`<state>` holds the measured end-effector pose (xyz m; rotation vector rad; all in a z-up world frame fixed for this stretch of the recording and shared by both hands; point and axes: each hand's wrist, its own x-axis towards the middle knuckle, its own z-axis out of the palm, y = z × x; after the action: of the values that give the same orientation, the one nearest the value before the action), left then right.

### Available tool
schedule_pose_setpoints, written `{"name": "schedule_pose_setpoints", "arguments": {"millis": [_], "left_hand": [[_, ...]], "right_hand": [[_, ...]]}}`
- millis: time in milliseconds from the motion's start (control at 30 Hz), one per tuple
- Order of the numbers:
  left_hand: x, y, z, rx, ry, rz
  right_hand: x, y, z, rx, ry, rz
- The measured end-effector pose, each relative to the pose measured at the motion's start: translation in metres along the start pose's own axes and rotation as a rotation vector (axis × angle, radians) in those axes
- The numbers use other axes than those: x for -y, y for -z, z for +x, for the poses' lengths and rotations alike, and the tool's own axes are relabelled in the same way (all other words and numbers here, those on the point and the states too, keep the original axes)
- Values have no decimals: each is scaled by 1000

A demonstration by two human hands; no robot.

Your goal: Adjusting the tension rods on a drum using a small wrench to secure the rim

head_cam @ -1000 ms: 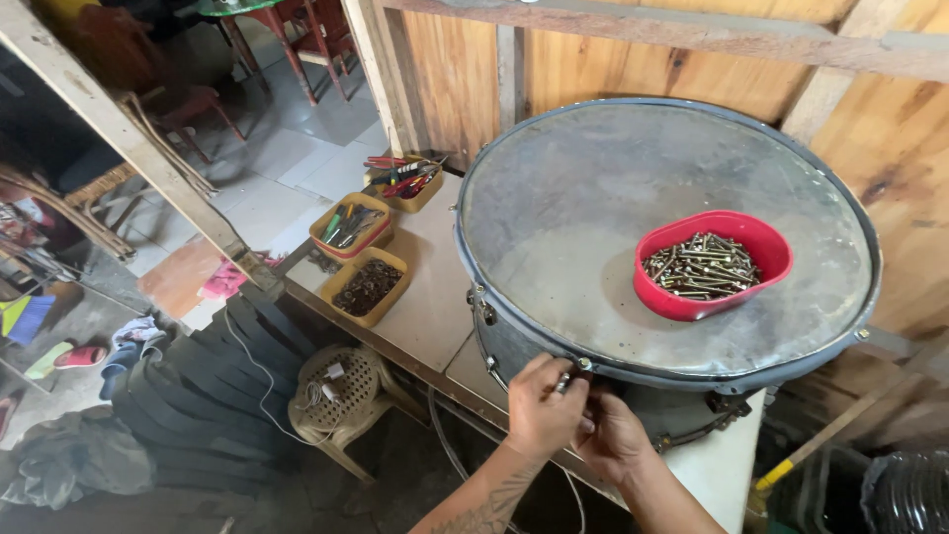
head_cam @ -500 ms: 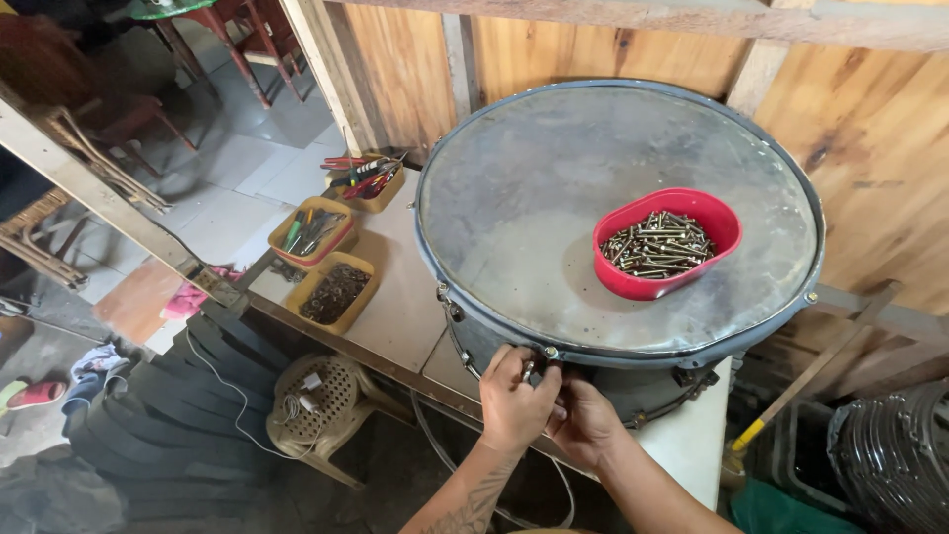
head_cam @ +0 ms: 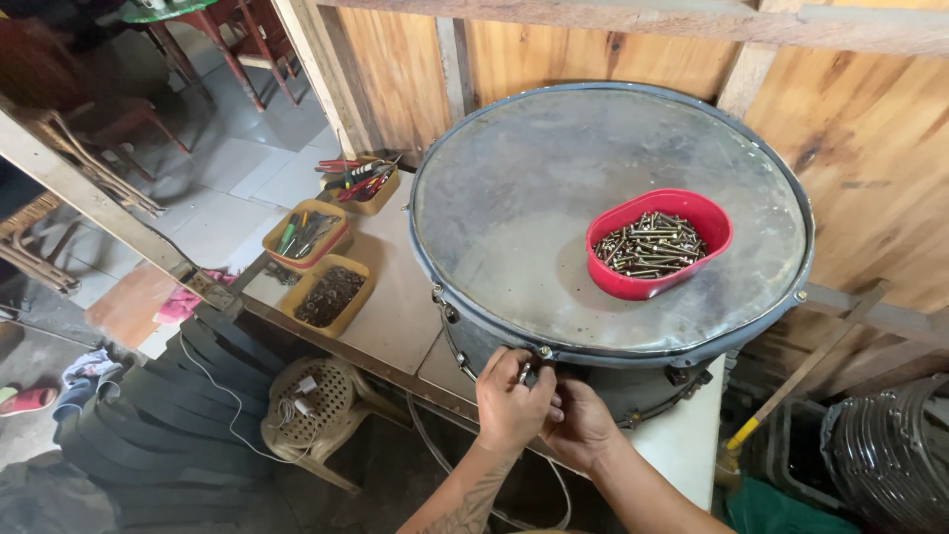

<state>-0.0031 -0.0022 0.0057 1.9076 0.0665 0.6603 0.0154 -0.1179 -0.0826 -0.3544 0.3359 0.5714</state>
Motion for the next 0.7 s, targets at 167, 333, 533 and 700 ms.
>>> {"name": "schedule_pose_setpoints", "arguments": {"millis": [167,333,533,700], "left_hand": [[-1,4,-2,18,-117,-51],[-1,4,2,35,-66,-111],[8,0,0,12,-95,5],[9,1,4,57,8,-68]], "right_hand": [[1,0,5,-12,-60,89],[0,1,10,-53,20,77],[1,9,13,-14,33,6],[-2,-8,7,-52,94,-8]]}}
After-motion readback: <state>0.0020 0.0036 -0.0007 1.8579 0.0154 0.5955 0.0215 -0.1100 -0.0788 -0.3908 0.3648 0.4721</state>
